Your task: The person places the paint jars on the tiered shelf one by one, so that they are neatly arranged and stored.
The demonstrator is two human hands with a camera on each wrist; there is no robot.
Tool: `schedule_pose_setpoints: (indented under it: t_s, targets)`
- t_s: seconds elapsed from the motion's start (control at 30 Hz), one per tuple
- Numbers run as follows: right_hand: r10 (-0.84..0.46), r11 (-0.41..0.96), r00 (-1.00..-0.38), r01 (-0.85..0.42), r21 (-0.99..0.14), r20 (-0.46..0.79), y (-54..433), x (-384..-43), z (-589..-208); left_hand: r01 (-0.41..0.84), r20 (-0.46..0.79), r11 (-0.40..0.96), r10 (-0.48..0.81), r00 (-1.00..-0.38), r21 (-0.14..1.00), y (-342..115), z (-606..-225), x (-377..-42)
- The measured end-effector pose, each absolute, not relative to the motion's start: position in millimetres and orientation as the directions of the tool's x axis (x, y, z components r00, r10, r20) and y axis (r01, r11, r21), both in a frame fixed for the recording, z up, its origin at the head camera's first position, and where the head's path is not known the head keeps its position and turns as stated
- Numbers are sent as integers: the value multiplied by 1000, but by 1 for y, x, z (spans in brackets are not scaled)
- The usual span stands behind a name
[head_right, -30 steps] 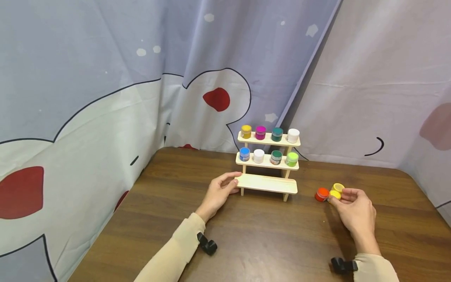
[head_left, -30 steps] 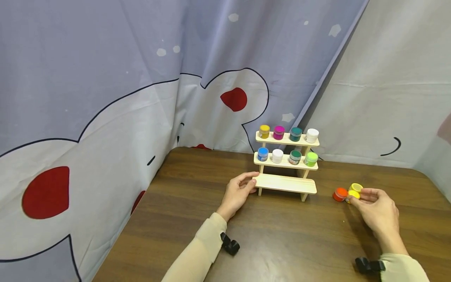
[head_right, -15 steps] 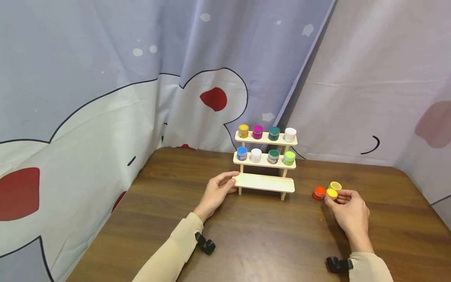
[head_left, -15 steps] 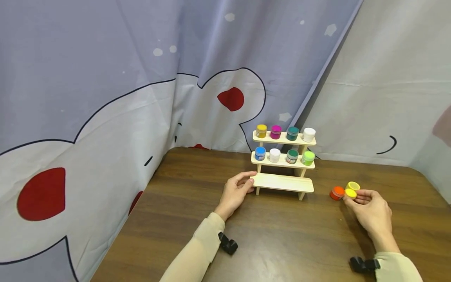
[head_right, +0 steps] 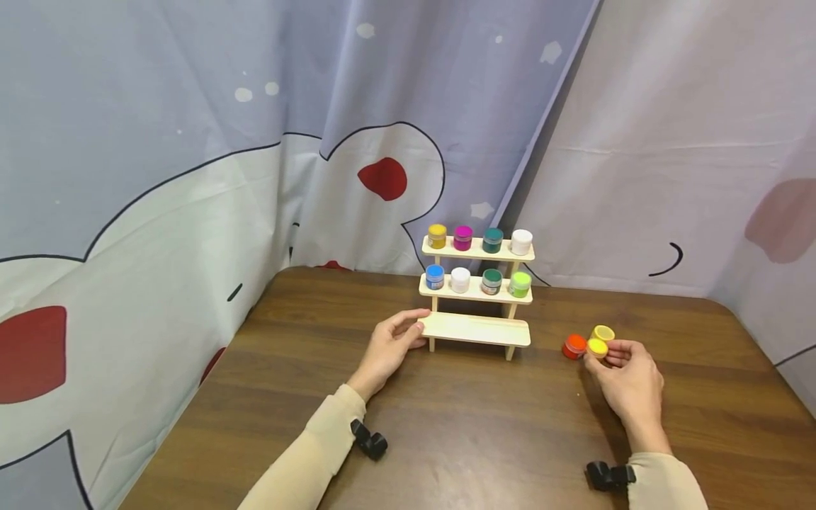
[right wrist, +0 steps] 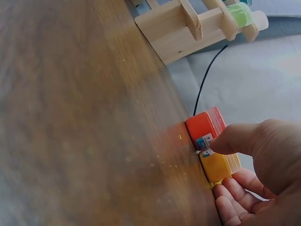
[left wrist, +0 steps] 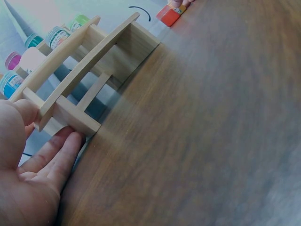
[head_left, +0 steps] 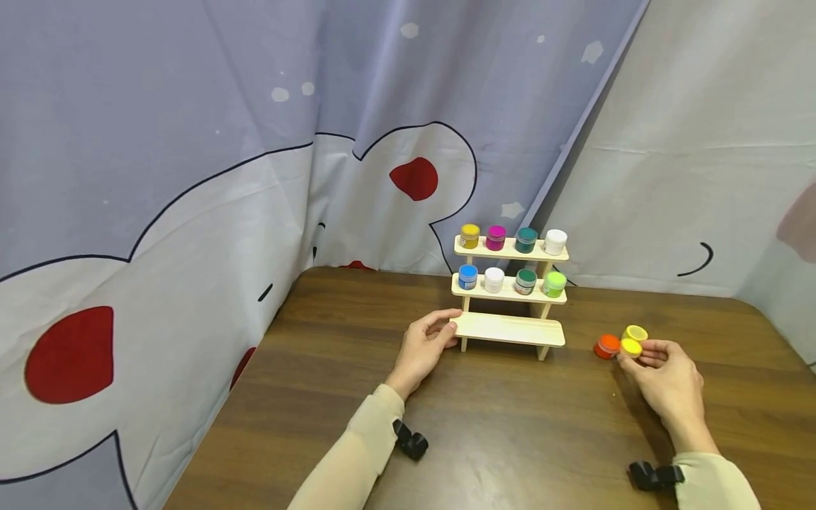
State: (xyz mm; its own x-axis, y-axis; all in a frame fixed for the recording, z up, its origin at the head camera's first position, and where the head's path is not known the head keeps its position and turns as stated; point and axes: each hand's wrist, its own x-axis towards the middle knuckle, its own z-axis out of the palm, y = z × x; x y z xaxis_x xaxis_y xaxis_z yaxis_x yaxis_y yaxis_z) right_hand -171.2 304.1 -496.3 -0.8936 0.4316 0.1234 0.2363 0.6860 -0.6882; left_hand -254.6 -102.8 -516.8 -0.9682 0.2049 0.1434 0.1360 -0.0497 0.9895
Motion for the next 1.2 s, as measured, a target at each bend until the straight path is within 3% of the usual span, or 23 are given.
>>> schedule_pose_setpoints:
  t_s: [1.2]
  targets:
    - [433, 717, -878, 200, -668, 202, 300, -172, -498, 149, 155, -47, 205, -966, 988, -103, -516, -256]
